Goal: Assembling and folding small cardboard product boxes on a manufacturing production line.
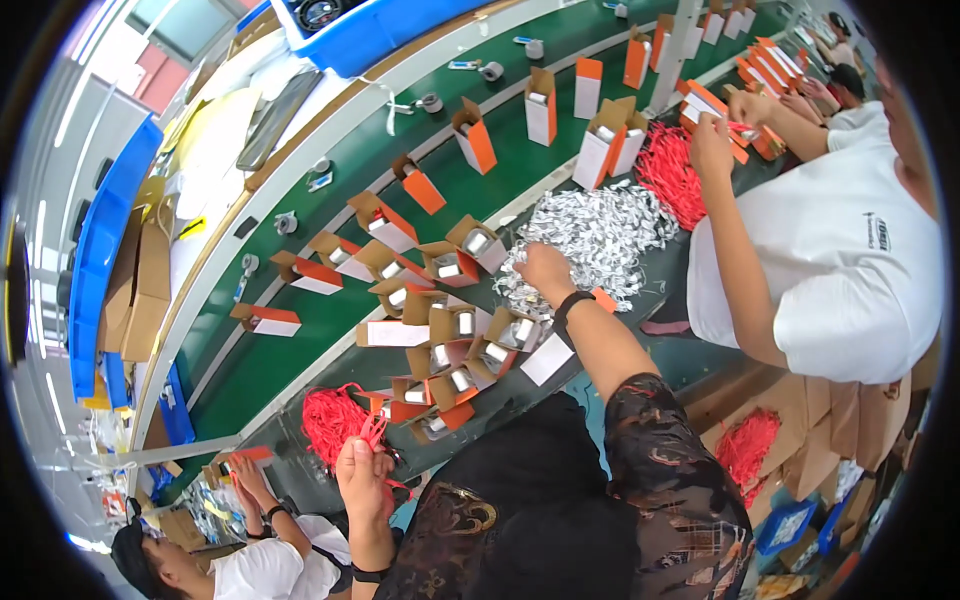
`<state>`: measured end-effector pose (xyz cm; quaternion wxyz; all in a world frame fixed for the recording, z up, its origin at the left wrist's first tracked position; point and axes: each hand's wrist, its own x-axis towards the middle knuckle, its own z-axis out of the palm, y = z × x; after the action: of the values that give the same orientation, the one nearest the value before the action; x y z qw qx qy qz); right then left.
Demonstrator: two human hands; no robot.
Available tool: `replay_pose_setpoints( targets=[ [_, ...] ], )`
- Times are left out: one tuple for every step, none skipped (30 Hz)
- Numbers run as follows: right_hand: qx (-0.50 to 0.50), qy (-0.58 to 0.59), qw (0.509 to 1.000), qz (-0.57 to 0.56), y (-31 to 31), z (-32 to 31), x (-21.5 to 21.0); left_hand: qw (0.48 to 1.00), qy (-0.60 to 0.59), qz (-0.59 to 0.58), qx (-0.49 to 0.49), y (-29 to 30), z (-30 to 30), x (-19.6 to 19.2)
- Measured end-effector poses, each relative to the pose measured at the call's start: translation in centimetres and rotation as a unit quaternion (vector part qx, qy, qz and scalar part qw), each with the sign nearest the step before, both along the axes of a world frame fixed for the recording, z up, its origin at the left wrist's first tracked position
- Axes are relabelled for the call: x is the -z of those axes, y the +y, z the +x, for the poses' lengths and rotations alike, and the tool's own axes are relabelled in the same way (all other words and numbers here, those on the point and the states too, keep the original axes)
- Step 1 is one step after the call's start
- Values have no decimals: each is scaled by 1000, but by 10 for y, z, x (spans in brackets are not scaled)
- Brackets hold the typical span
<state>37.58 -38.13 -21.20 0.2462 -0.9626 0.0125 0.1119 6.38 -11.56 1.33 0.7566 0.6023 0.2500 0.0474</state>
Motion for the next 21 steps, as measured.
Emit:
replay_pose_setpoints(
  targets=[
    [-13, -21, 1000, 4, 6, 1, 0, 1000, -1, 4, -20, 1, -4, -2],
    [-12, -23, 1000, 6, 2, 2, 15, 1000, -3, 6, -28, 1, -3, -4],
    [-5, -43, 999, -29, -2, 4, 34, 1000, -5, 7, -27, 1, -3, -5],
    [-3, -62, 996, -64, 1, 4, 38, 999, -9, 10, -31, 2, -5, -5],
    [-25, -31, 996, -78, -4, 1, 41, 999, -13, 11, -33, 4, -6, -6],
    [-25, -33, 996, -78, -7, -2, 43, 999, -14, 12, -33, 7, -6, -5],
    [15, -64, 997, -25, -12, -5, 44, 999, -26, 14, -36, 10, -6, -3],
    [53, -93, 994, 28, -9, -12, 32, 998, -36, 18, -43, 13, -9, -1],
    [89, -73, 992, 44, -10, -22, 19, 998, -37, 16, -45, 18, -10, 1],
    [92, -76, 992, 40, -19, -27, 18, 999, -34, 19, -28, 21, -8, 2],
    [130, -93, 980, 120, -34, -33, 18, 999, -31, 22, -9, 23, -6, 2],
    [168, -111, 959, 199, -44, -39, 17, 999, -34, 19, -4, 22, -2, 1],
    [174, -95, 946, 256, -38, -50, -21, 999, -31, 25, 7, 24, 0, 2],
    [178, -98, 946, 253, -42, -56, -34, 999, -30, 31, 28, 24, 6, 1],
    [207, -75, 912, 347, -45, -61, -42, 998, -33, 27, 37, 21, 11, 0],
    [231, -51, 867, 438, -46, -66, -52, 998, -34, 25, 39, 18, 15, -1],
    [242, -48, 838, 486, -41, -71, -69, 997, -32, 19, 62, 16, 20, -3],
    [243, -49, 838, 487, -37, -78, -88, 996, -30, 14, 83, 13, 25, -6],
    [224, -41, 812, 537, -28, -89, -108, 995, -51, 15, 84, 9, 28, -5],
    [206, -32, 783, 586, -18, -103, -126, 993, -55, 25, 106, 5, 33, -10],
    [151, -21, 791, 592, -8, -117, -141, 991, -68, 19, 118, -1, 37, -16]
  ],
)
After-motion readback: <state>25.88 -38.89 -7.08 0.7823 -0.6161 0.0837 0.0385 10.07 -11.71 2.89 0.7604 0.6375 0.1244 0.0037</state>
